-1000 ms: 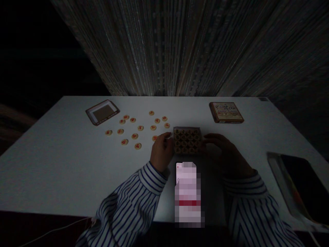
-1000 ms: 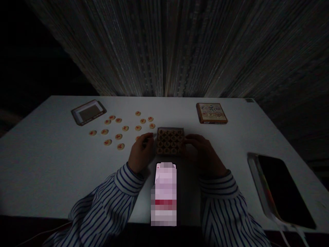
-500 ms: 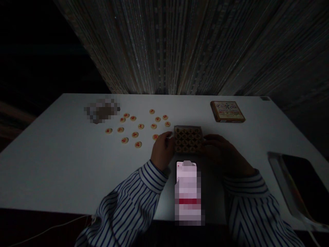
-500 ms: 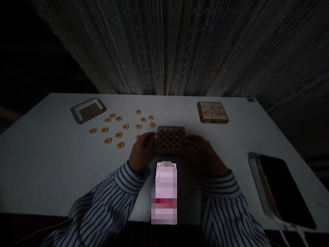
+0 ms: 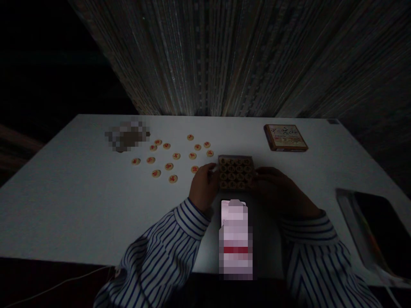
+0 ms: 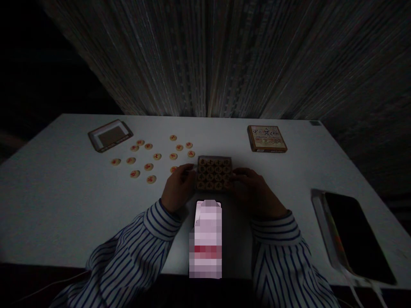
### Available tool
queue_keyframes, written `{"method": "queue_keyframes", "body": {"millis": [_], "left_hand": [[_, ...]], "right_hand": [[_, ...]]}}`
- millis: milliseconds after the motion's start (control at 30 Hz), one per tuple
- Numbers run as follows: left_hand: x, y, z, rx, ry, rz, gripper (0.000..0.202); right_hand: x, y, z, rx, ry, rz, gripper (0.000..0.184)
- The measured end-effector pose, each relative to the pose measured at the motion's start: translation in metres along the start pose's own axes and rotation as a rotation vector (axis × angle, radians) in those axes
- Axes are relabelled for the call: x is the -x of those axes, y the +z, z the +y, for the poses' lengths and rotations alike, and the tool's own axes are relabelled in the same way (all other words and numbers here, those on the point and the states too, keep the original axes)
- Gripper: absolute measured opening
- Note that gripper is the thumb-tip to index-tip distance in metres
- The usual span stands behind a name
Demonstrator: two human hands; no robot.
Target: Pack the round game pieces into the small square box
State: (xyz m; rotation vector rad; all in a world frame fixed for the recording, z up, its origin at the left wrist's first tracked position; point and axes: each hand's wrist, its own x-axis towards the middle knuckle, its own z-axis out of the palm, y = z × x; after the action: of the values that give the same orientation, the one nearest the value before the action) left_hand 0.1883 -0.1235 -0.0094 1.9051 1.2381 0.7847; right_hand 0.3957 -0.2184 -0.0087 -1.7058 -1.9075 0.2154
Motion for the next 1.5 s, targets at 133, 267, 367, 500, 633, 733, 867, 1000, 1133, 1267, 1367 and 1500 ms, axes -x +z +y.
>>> {"method": "queue_keyframes", "body": {"millis": [133,267,367,500,633,733,867,1000,1133,1267,1367,1500], "left_hand": [[0.0003,0.0004,-0.0002,0.002,0.004,0.008,0.029],[0.0006,0.0011,-0.0015,0.001,0.011,0.013,0.028],[0.0006,0.0012,-0.002,0.001,0.017,0.007,0.029],[0.0005,0.0014,-0.0021,0.005,0.014,0.002,0.029],[0.0003,0.0013,-0.0018,0.001,0.024,0.003,0.028],[0.0002,0.0004,-0.0008,-0.017,0.02,-0.007,0.029],[0.0004,-0.0007,0.0005,-0.034,0.018,-0.02,0.029],[0.0005,-0.0002,-0.0001,-0.041,0.016,-0.012,0.029],[0.0005,0.0003,-0.0011,-0.038,0.021,-0.01,0.028],[0.0006,0.0003,-0.0013,-0.034,0.022,-0.007,0.028],[0.0007,0.0008,-0.0017,-0.027,0.028,-0.004,0.028],[0.0007,0.0006,-0.0011,-0.024,0.025,-0.003,0.028]], "right_hand": [[-0.0003,-0.0009,-0.0031,-0.025,0.023,0.028,0.02],[0.0007,-0.0006,-0.0026,-0.019,0.019,0.019,0.021],[0.0011,0.0004,-0.0017,-0.011,0.026,0.029,0.021],[0.0014,0.0013,0.0,0.001,0.031,0.033,0.02],[0.0023,0.0017,0.002,0.011,0.021,0.003,0.022],[0.0024,0.0014,0.0016,0.027,0.029,0.008,0.022],[0.0021,0.0004,0.0017,0.023,0.024,-0.011,0.023],[0.0021,0.0005,0.0032,0.017,0.027,-0.008,0.024],[0.0015,-0.0004,0.001,0.018,0.03,-0.01,0.025],[0.0004,-0.0028,-0.004,0.02,0.05,-0.005,0.026],[0.0,-0.0035,-0.0057,0.033,0.049,-0.014,0.026],[0.0003,-0.0025,-0.005,0.029,0.031,-0.025,0.027]]}}
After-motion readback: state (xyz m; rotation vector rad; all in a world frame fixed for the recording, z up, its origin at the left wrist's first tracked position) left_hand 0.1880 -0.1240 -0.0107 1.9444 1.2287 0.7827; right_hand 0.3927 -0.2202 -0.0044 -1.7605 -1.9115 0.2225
